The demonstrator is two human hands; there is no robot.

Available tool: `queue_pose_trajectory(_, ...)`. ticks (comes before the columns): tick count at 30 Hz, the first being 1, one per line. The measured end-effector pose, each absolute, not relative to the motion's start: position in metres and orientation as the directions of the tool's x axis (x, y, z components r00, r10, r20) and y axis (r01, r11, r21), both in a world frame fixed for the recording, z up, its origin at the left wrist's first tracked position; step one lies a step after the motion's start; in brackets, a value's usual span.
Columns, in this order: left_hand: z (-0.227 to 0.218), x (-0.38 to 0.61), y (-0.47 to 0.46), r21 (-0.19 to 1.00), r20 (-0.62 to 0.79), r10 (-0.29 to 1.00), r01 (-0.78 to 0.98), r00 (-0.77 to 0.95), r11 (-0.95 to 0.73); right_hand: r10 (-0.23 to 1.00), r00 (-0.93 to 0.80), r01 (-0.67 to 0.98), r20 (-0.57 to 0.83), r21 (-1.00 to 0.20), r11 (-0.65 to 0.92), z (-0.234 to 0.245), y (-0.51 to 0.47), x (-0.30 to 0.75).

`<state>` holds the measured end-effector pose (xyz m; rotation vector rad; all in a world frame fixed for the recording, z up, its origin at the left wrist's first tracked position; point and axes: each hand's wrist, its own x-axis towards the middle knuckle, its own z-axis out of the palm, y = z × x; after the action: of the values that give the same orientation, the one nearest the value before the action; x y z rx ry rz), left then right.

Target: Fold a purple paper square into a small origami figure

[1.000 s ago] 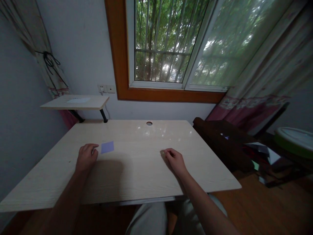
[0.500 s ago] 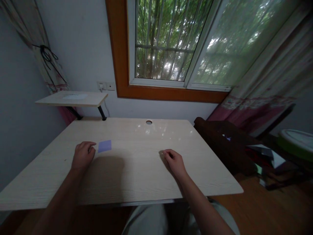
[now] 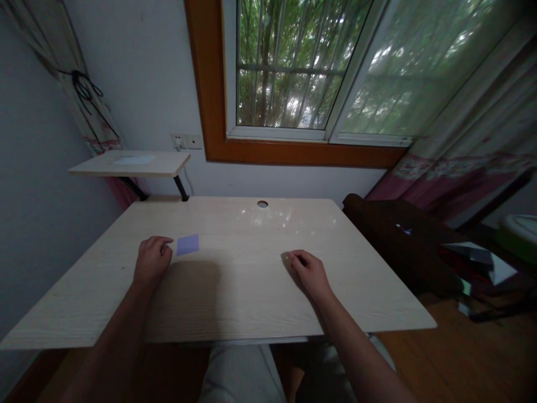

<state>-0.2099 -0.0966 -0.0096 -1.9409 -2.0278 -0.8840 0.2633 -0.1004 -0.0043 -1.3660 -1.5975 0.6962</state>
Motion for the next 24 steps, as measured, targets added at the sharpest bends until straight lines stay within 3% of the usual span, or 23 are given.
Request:
queue_pose_trajectory(9,-0.006,-0.202,-0.098,0.22,0.521,0.852,0.971,-0.038,-0.092,0.961,-0.031,0.509,0.274,-0.823,0.251,-0.005,-0.098,0.263)
queue_pose_trajectory(24,-0.009,-0.197,-0.092,0.17,0.367,0.93,0.982,0.018,-0.086,0.941,-0.1,0.625,0.323,-0.715,0.312,0.001,-0.063,0.26)
